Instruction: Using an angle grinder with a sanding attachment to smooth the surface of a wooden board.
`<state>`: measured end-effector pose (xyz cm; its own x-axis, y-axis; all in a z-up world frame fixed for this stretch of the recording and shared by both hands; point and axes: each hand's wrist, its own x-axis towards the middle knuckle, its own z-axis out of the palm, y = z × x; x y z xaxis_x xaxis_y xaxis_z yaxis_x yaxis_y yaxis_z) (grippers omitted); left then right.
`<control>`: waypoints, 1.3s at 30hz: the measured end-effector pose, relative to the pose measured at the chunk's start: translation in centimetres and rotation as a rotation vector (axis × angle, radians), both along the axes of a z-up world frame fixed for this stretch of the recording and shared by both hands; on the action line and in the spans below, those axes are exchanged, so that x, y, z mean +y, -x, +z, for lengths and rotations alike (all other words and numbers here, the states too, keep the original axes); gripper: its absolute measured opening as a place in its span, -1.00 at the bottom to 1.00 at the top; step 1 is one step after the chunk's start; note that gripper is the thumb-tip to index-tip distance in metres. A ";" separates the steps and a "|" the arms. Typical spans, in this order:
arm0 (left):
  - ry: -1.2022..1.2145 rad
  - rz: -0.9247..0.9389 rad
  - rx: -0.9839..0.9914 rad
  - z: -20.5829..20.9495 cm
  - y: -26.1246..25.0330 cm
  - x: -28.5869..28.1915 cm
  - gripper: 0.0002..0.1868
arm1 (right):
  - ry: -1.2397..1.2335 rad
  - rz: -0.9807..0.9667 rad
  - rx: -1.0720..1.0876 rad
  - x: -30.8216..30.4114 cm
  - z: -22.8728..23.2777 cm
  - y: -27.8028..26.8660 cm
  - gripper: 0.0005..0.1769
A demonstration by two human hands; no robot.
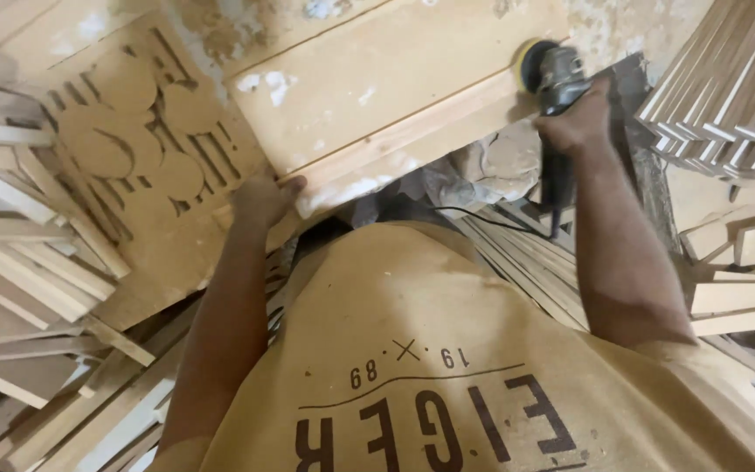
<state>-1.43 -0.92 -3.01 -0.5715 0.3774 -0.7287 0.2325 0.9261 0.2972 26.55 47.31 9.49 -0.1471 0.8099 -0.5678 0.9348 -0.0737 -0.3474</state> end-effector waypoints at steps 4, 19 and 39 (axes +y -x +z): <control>-0.021 -0.079 0.077 -1.1 0.1 -1.4 -0.28 | -0.179 0.298 0.067 -7.5 -1.3 1.1 0.04; -0.085 -0.154 0.061 -3.2 1.2 -7.1 -0.49 | 0.123 0.660 0.000 -33.5 -0.1 11.5 -0.12; -0.025 -0.072 0.249 2.6 -2.0 -5.3 -0.39 | -0.026 0.407 0.082 -7.9 1.4 5.2 -0.09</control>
